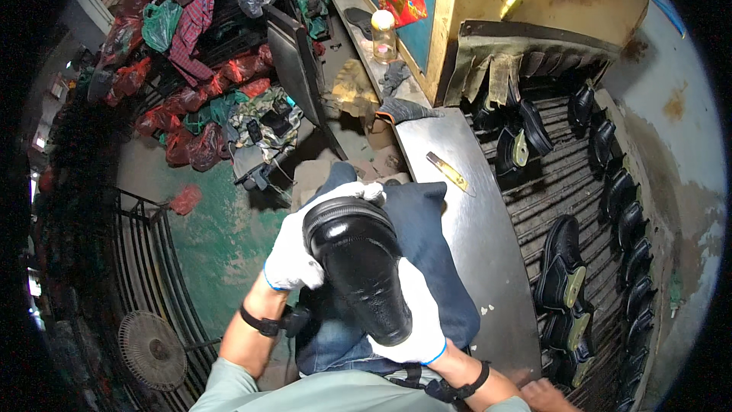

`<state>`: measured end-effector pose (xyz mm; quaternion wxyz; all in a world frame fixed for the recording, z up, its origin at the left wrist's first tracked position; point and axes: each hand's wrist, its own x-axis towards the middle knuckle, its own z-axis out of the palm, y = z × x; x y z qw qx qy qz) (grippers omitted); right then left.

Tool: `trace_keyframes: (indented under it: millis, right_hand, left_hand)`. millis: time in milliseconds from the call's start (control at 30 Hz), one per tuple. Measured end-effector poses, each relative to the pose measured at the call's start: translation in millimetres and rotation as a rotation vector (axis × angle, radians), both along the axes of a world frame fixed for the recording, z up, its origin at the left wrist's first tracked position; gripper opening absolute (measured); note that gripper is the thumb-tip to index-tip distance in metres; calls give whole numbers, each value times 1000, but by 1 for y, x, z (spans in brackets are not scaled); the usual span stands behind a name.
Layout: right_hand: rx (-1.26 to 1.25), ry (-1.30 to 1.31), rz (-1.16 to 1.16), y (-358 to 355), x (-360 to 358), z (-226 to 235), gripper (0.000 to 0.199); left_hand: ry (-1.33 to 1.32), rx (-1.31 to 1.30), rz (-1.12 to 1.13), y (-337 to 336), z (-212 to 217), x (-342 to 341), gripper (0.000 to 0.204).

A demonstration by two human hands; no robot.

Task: The recorder is inserting a pink material into the back of shoes and placing them on a conveyor belt.

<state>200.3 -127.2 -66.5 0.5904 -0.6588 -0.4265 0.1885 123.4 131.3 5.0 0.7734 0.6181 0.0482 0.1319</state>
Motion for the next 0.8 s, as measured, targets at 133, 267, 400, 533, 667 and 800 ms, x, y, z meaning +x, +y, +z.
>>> trace_keyframes:
  millis: [133, 267, 400, 533, 667, 800]
  right_hand:
    - [-52, -334, 109, 22, 29, -9, 122]
    - [-62, -68, 267, 26, 77, -8, 131]
    - [219, 829, 448, 44, 107, -20, 124]
    - [-139, 606, 363, 69, 133, 22, 60]
    - [-433, 392, 523, 83, 141, 65, 36]
    - [-345, 20, 834, 49, 123, 113, 46]
  left_hand:
    - [125, 573, -32, 1, 69, -1, 94]
    - [-325, 1408, -160, -43, 59, -27, 60]
    - [-478, 1569, -375, -101, -50, -64, 44]
    - [-449, 2134, -208, -147, -155, -97, 43]
    - [-175, 2002, -245, -157, -155, -97, 59]
    - [-111, 2051, -182, -164, -149, -102, 60]
